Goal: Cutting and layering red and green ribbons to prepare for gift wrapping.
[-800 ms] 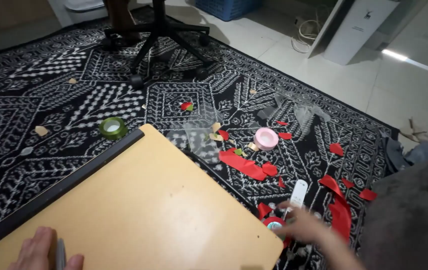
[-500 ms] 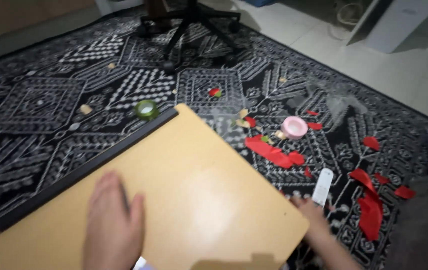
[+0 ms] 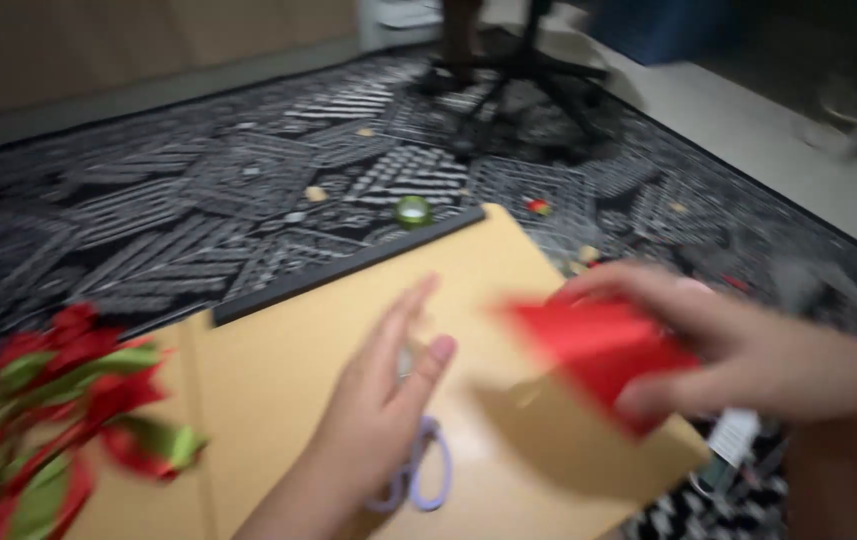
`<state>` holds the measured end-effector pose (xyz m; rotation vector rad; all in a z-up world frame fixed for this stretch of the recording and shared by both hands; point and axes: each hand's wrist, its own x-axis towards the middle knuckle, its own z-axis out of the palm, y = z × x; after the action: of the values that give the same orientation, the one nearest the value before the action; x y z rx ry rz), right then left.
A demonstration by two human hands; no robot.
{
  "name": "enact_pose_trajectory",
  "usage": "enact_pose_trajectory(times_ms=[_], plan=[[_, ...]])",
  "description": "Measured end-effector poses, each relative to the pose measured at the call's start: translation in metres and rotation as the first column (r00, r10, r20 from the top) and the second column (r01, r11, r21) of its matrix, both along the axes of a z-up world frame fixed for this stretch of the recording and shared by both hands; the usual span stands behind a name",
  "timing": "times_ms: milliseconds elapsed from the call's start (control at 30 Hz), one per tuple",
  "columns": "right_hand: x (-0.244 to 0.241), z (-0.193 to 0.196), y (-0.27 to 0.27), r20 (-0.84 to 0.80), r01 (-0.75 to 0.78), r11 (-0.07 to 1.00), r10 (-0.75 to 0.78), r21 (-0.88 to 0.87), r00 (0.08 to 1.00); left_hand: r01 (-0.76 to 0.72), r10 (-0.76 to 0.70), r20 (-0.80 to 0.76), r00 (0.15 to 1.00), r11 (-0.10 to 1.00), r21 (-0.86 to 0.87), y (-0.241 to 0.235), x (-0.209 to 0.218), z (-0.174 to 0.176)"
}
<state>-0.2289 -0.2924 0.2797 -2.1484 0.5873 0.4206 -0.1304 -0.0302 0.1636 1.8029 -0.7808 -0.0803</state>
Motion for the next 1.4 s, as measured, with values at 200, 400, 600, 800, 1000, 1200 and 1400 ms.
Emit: enact_pose_trajectory(times_ms=[200, 400, 600, 800, 1000, 1200, 1400], plan=[[0.060, -0.021, 0.140, 0.100, -0.623, 0.687, 0.638, 0.374, 0.763, 0.050, -0.303, -0.689, 0.659, 0.931, -0.362, 0.106, -0.028, 0.009], [0.079, -0.049, 0.207, 0.064, -0.654, 0.546, 0.740, 0.524, 0.670, -0.461, -0.073, -0.921, 0.384, 0.848, -0.260, 0.203, -0.054, -0.007], [0.080, -0.022, 0.267, -0.292, -0.742, 0.668, 0.722, 0.056, 0.627, -0.697, 0.083, -0.937, 0.340, 0.691, -0.192, 0.233, -0.068, 0.001], [0.085, -0.036, 0.297, -0.397, -0.799, 0.599, 0.720, -0.060, 0.569, -0.587, 0.160, -0.847, 0.507, 0.784, -0.203, 0.247, -0.066, -0.057], [0.081, -0.031, 0.313, -0.496, -0.702, 0.663, 0.533, -0.259, 0.686, -0.642, 0.315, -0.855, 0.411, 0.767, -0.026, 0.248, -0.086, -0.030], [0.070, -0.047, 0.311, -0.411, -0.703, 0.518, 0.574, -0.488, 0.708, -0.629, 0.527, -0.784, 0.329, 0.741, 0.234, 0.243, -0.102, -0.003], [0.042, -0.060, 0.298, -0.170, -0.511, 0.672, 0.507, -0.535, 0.845, -0.656, 0.754, -0.495, 0.432, 0.639, 0.401, 0.256, -0.101, -0.033]])
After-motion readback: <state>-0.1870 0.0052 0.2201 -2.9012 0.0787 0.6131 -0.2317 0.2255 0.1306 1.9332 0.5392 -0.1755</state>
